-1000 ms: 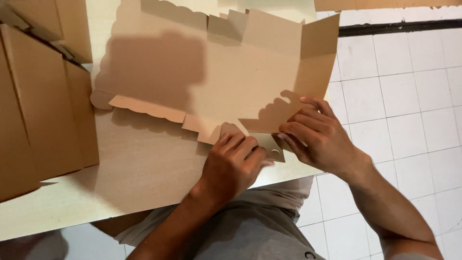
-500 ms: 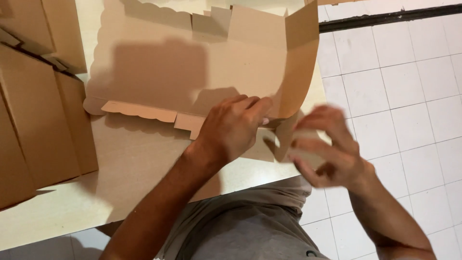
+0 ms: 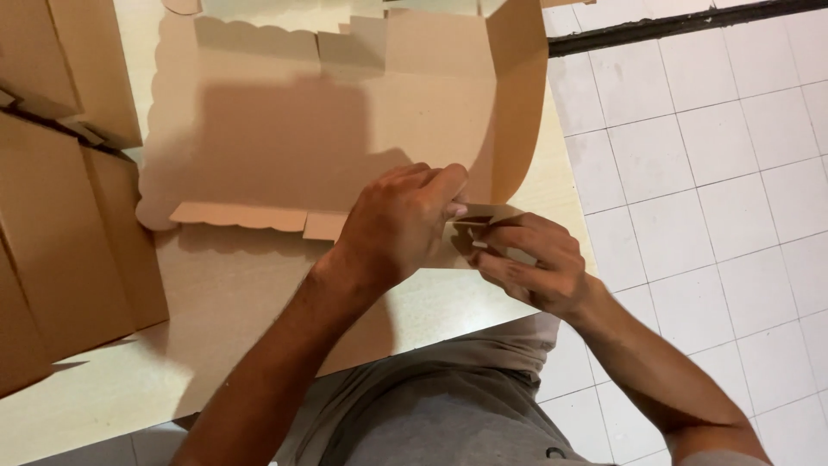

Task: Folding flat cardboard templates into boxes for packaging

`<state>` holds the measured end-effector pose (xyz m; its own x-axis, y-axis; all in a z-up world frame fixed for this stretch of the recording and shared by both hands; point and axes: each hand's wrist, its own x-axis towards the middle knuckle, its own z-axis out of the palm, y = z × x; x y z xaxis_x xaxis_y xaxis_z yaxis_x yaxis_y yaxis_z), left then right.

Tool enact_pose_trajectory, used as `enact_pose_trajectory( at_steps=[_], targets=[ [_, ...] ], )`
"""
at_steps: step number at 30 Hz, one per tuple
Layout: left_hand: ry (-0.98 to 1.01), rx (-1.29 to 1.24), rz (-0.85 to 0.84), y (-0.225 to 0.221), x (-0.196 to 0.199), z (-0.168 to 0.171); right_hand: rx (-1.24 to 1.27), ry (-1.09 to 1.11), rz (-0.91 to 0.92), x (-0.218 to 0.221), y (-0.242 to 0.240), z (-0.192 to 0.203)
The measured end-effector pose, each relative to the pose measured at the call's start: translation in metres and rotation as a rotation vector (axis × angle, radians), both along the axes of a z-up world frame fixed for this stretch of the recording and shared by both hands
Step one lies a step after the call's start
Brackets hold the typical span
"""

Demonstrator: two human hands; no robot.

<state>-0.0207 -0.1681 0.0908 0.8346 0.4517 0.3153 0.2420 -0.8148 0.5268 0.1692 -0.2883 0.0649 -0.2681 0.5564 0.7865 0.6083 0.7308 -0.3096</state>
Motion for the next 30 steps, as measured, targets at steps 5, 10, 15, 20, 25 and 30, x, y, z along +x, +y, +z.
enact_pose_trajectory(
  at_steps=[5, 10, 15, 20, 25, 30],
  targets=[
    [0.002, -0.098, -0.056, -0.002, 0.004, 0.016, 0.037, 0.122, -0.033, 0.000, -0.008, -0.002],
    [0.019, -0.092, -0.111, -0.007, 0.011, 0.026, 0.107, 0.191, -0.070, 0.006, -0.008, -0.014],
    [0.027, -0.179, -0.131, -0.010, 0.014, 0.025, 0.192, 0.278, -0.112, 0.001, 0.000, -0.010],
    [-0.010, -0.165, -0.145, -0.011, 0.018, 0.029, 0.185, 0.270, -0.155, 0.002, -0.003, -0.011],
    [-0.023, -0.140, -0.141, -0.015, 0.021, 0.027, 0.176, 0.233, -0.180, 0.003, -0.005, -0.007],
    [-0.004, -0.047, -0.122, -0.017, 0.022, 0.031, 0.161, 0.231, -0.184, 0.009, -0.005, -0.007]
  ],
)
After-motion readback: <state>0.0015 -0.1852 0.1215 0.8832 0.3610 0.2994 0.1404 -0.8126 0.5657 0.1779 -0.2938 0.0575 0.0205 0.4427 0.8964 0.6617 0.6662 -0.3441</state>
